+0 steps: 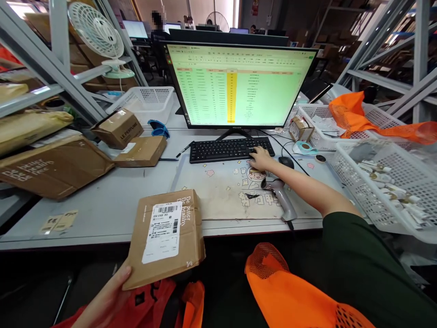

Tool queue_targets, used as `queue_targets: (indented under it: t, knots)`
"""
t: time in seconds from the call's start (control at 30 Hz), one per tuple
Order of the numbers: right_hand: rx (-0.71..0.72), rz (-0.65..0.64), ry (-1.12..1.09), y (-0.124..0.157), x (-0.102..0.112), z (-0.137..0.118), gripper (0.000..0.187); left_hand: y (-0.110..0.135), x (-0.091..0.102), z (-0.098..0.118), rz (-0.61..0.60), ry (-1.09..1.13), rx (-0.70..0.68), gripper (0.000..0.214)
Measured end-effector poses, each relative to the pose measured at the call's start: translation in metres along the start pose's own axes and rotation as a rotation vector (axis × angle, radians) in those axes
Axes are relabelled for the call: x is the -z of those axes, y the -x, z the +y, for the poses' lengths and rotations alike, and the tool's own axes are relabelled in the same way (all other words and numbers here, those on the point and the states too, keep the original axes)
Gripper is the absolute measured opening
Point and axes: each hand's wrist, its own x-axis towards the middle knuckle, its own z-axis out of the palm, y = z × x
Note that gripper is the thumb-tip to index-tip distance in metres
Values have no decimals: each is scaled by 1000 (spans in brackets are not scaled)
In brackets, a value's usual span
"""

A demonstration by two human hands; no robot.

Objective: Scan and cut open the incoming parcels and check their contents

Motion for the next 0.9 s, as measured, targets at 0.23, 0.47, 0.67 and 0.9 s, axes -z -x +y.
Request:
queue_targets:
  t: [0.23, 0.47, 0.67, 0.9]
  knots:
    - [-11, -38, -55, -5, 2, -3, 60, 17, -41, -15, 45, 119, -43, 90]
    - [-58, 79, -130, 37, 28, 11, 69, 31, -64, -29, 67, 182, -172, 87]
    - [-374, 102, -249, 179, 11, 48, 53, 49, -80, -34, 79, 278, -461, 79]
    - [-201, 213, -220, 144, 19, 26, 50, 30, -138, 4, -93, 202, -806, 82]
